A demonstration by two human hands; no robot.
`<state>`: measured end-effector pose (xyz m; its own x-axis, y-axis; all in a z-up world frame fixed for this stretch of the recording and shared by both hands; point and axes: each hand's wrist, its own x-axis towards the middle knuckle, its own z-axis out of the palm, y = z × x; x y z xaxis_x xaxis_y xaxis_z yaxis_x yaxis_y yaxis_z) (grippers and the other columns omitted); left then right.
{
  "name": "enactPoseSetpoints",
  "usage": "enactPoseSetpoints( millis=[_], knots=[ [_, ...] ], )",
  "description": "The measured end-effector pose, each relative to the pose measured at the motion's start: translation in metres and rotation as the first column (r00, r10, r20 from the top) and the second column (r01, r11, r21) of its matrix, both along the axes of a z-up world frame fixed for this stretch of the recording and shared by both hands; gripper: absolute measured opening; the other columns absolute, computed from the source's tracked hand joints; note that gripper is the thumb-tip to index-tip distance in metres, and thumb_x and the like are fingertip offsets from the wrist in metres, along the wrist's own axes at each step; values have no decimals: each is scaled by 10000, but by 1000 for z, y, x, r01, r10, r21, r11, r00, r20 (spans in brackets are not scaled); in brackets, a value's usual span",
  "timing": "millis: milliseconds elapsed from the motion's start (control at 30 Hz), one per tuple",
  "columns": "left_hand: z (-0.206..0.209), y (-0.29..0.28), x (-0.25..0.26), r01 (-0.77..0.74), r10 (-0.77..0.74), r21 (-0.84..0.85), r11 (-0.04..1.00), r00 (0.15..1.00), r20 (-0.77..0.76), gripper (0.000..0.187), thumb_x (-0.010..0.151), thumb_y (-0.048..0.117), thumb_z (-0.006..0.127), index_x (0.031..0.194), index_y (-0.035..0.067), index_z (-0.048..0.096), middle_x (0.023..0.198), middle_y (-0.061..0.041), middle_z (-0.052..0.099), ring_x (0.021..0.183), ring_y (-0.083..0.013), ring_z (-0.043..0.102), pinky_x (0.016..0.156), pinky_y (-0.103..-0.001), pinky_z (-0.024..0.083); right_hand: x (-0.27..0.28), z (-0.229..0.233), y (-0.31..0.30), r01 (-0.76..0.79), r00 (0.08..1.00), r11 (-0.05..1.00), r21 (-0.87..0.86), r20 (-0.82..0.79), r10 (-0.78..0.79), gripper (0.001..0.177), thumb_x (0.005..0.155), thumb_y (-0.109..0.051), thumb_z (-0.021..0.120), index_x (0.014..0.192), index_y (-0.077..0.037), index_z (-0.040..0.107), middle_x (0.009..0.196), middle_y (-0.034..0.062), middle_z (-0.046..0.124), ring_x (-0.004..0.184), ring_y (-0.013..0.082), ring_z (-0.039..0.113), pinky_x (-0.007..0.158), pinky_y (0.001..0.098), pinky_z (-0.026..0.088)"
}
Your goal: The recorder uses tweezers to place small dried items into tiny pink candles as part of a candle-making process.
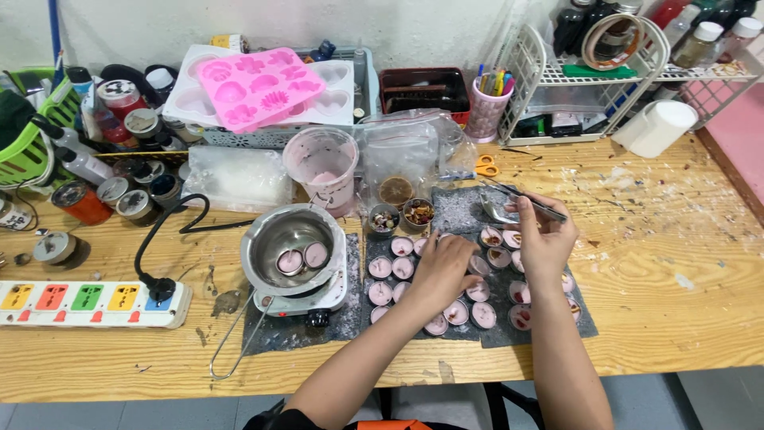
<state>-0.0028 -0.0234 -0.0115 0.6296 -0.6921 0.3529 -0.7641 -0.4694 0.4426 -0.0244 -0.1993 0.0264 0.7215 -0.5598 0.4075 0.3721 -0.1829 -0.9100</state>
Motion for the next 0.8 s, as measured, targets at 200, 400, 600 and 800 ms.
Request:
enactPoseSetpoints(
  millis=[200,400,600,800],
  knots=[
    [-9,-14,8,5,-5,38,999,1000,9,603,829,339,788,1326,55,599,1233,-102,698,1181,-260,628,1198,-596,264,-1,-1,-4,-28,1000,998,56,13,27,202,1056,-110,663,1175,47,617,1032,164,724,957,185,743,709,315,656],
    [14,-25,15,33,-22,205,978,998,-58,564,827,282,766,1331,89,603,1079,-107,741,1140,-279,654,1175,-620,260,1,0,-6,-20,1000,997,78,11,19,209,1041,-118,663,1165,45,620,1066,170,738,939,181,742,678,310,647],
    [8,-47,14,-68,86,257,964,995,-59,428,919,406,684,1230,112,680,1095,-105,745,1109,-293,671,1207,-654,240,-1,1,-4,-54,998,996,69,13,53,201,1041,-118,662,1155,43,620,1079,178,746,935,179,748,686,308,656],
    [18,-80,-7,-206,214,375,904,977,19,660,733,514,798,1193,62,658,1135,-128,692,1129,-286,642,1079,-595,338,0,-1,-6,-63,997,990,122,41,59,201,1048,-119,661,1171,30,607,1077,171,742,933,178,747,682,301,645]
  ],
)
